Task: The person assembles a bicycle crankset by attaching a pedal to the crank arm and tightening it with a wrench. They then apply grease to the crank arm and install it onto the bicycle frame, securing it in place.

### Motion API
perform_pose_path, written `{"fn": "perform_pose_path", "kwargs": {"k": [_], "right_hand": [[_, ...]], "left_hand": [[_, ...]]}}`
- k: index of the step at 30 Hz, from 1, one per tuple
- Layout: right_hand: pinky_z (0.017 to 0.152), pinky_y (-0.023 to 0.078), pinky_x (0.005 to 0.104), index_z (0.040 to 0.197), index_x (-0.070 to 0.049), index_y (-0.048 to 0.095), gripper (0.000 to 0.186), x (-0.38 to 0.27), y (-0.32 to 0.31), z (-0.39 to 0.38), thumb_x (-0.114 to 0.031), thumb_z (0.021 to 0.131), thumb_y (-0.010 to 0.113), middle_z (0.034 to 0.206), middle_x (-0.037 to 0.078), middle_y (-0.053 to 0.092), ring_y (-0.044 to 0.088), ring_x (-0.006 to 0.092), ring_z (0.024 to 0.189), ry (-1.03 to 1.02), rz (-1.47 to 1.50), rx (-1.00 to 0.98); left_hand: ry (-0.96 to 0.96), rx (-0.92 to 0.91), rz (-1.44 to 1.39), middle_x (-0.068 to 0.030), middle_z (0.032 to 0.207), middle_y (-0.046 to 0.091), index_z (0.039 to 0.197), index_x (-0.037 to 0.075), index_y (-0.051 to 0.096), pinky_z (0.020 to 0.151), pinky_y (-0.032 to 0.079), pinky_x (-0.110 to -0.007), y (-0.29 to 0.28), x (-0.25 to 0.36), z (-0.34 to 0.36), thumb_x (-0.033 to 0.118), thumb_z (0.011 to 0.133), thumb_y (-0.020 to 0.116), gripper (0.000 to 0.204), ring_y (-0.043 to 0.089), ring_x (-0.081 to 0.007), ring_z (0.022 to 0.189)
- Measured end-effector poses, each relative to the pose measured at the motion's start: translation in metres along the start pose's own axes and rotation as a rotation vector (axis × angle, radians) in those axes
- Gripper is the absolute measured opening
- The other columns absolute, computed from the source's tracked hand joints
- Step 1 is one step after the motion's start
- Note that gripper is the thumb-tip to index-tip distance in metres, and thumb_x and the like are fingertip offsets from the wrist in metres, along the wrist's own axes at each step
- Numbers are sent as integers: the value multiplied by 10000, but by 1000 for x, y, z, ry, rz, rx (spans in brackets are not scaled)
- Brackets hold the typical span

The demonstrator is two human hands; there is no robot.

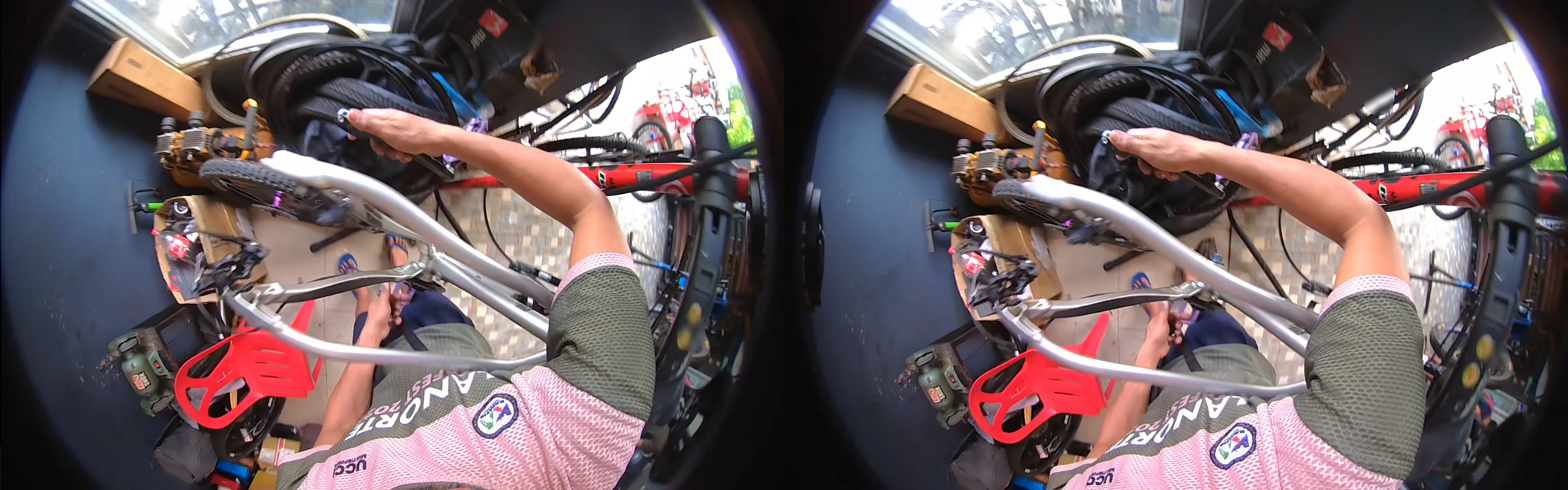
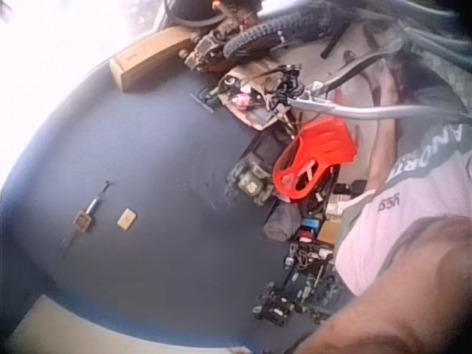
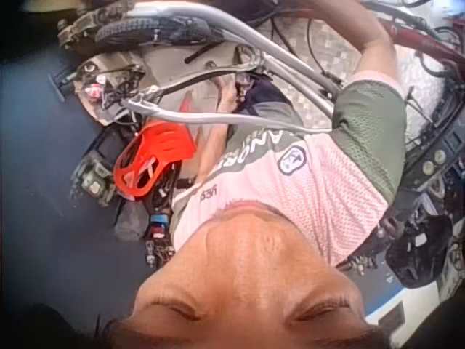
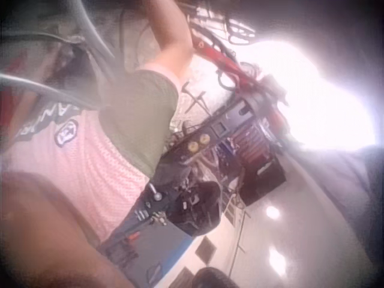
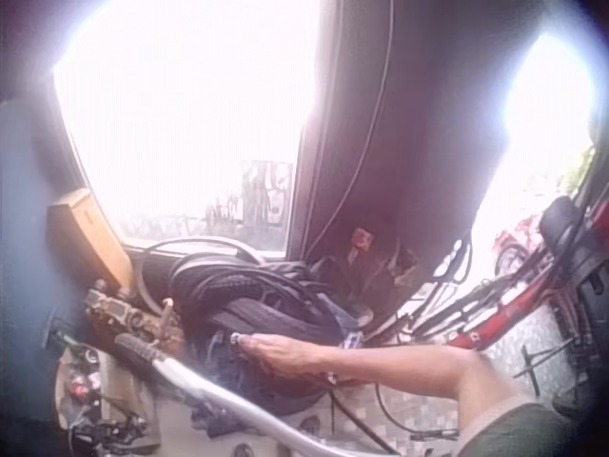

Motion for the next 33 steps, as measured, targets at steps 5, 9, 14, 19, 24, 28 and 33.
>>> {"fn": "perform_pose_path", "kwargs": {"k": [5,9,14,19,24,28,33], "right_hand": [[591,462,299,1145,-75,629,643,150,-14,-48,-667,1083,389,749,28,524,511,107,626,174,-70,-10],[1003,500,478,1358,-113,613,608,223,-4,-98,-625,1074,447,1212,215,706,657,390,1179,243,-387,-116],[1054,477,524,1395,-120,603,626,245,20,-124,-627,1051,476,1280,242,693,622,445,1243,344,-435,-161],[1027,497,476,1343,-88,637,603,247,25,-127,-602,1068,482,1252,223,705,649,408,1208,281,-182,0],[1008,507,436,1324,-107,660,579,265,17,-147,-601,1067,501,1209,179,732,667,367,1180,294,-110,-68],[1004,509,437,1349,-124,657,593,284,18,-151,-619,1053,519,1195,157,743,671,355,1178,266,-152,-49],[927,529,418,1366,-104,648,623,287,29,-145,-626,1048,528,1163,154,740,691,290,1034,303,-105,-75]], "left_hand": [[-253,-63,-246,-47,792,565,1044,111,579,462,361,-313,32,-38,34,567,1054,456,472,477,-168,585],[-265,-233,-648,-57,955,720,1104,156,683,524,436,-350,54,-31,52,562,1021,545,437,619,-255,719],[-167,-105,-666,-23,1043,758,1160,172,707,639,565,-394,47,-20,63,452,997,621,335,709,-224,841],[153,-255,-550,-21,1011,743,1243,144,669,615,522,-317,25,16,53,366,1021,621,317,671,-153,812],[170,-51,-328,6,936,628,1233,128,619,561,427,-302,8,26,14,316,1059,623,255,551,-111,768],[187,-37,-255,3,951,588,1344,168,521,576,415,-287,15,31,0,225,1059,653,319,529,-115,778],[212,-50,-204,-30,874,586,1196,93,607,572,406,-292,12,29,1,216,1060,659,190,529,-129,761]]}}
Point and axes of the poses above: each hand's wrist, its own z-axis towards the middle knuckle, its own y-axis out of the palm, x = y × z, the point moved 9 cm from there along z, towards the middle knuckle
